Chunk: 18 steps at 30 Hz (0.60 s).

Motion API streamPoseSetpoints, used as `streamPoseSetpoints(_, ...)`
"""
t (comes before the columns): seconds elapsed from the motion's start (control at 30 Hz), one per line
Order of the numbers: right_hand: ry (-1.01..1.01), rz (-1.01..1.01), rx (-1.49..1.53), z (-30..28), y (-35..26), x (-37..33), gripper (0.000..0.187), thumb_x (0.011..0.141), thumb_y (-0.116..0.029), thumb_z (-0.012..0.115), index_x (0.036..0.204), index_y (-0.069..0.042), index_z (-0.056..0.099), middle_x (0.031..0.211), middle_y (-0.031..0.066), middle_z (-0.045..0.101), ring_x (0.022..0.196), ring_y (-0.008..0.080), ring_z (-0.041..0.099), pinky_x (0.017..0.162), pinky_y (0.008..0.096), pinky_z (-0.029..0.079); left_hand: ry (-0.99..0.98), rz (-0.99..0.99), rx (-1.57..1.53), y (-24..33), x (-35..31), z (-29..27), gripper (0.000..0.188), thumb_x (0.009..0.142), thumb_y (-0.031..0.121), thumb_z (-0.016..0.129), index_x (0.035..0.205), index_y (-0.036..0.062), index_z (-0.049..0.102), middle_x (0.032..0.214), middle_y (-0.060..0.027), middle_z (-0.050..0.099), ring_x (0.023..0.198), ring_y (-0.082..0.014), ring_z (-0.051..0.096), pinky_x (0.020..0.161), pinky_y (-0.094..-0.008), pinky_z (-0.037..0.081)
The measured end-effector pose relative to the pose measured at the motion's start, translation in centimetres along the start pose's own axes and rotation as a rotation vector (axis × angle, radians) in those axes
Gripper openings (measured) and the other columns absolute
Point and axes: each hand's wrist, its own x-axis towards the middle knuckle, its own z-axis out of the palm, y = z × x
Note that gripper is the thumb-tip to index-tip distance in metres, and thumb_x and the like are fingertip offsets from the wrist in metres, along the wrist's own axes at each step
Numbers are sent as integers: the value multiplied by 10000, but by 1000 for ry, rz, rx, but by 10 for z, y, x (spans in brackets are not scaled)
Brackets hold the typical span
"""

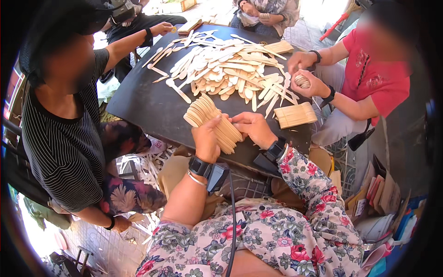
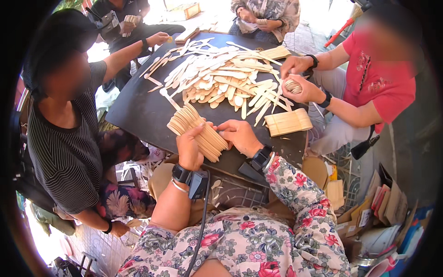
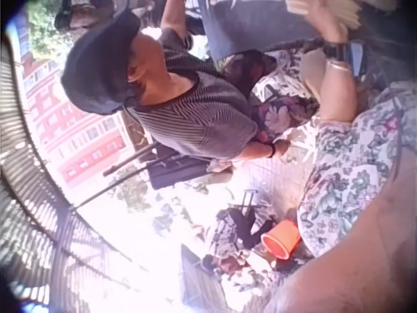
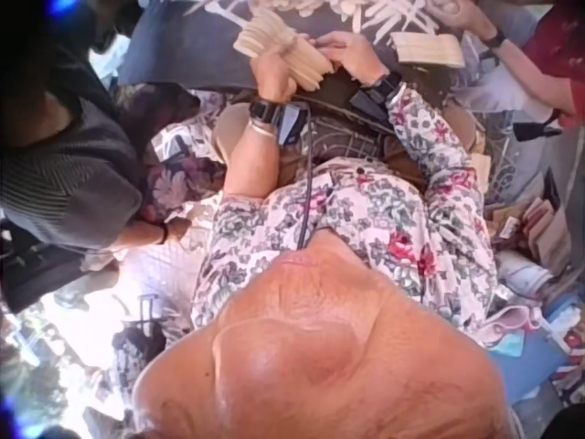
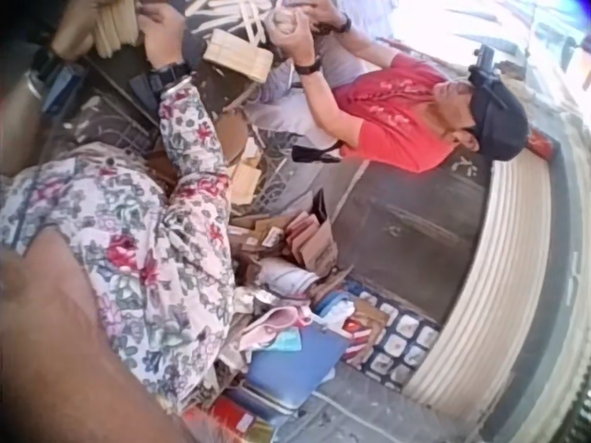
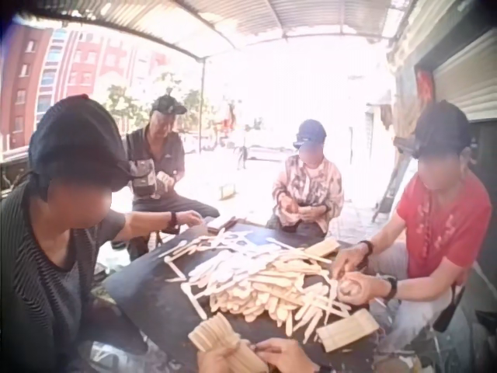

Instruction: The recorder bundles stacks of wooden spoons using rubber bands while sitting with others at a workshop table.

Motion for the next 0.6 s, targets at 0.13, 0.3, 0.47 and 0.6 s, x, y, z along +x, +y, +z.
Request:
streamPoseSetpoints(0.13, 13, 19, 129, -9, 6, 2, 221, 904, -74, 604, 1087, 50, 603, 851, 91, 659, 663, 127, 631, 577, 243, 528, 11, -10, -19, 1, 2, 1, 251, 885, 32, 548, 1110, -78, 532, 966, -200, 651, 903, -322, 662, 793, -420, 554)
streamPoseSetpoints(0.3, 48, 31, 174, -16, 3, -2, 235, 905, -87, 589, 1088, 61, 581, 856, 122, 636, 649, 167, 648, 544, 255, 542, 60, 26, 2, 5, 11, -9, 251, 887, 33, 549, 1114, -72, 537, 974, -197, 653, 915, -332, 658, 819, -418, 535)
streamPoseSetpoints(0.47, 128, 20, 179, -33, 1, -5, 283, 904, -151, 612, 1095, 56, 577, 865, 127, 630, 624, 169, 646, 500, 252, 530, 111, 72, -18, 17, 13, -18, 274, 877, 34, 567, 1125, -76, 534, 998, -199, 648, 947, -342, 650, 851, -420, 517)
streamPoseSetpoints(0.6, 213, 25, 152, -40, -20, -1, 381, 883, -266, 657, 1099, 38, 580, 878, 113, 620, 618, 150, 642, 475, 239, 515, 140, 79, -35, 21, 15, -27, 282, 878, 35, 571, 1132, -80, 532, 1020, -203, 639, 953, -346, 648, 861, -426, 516)
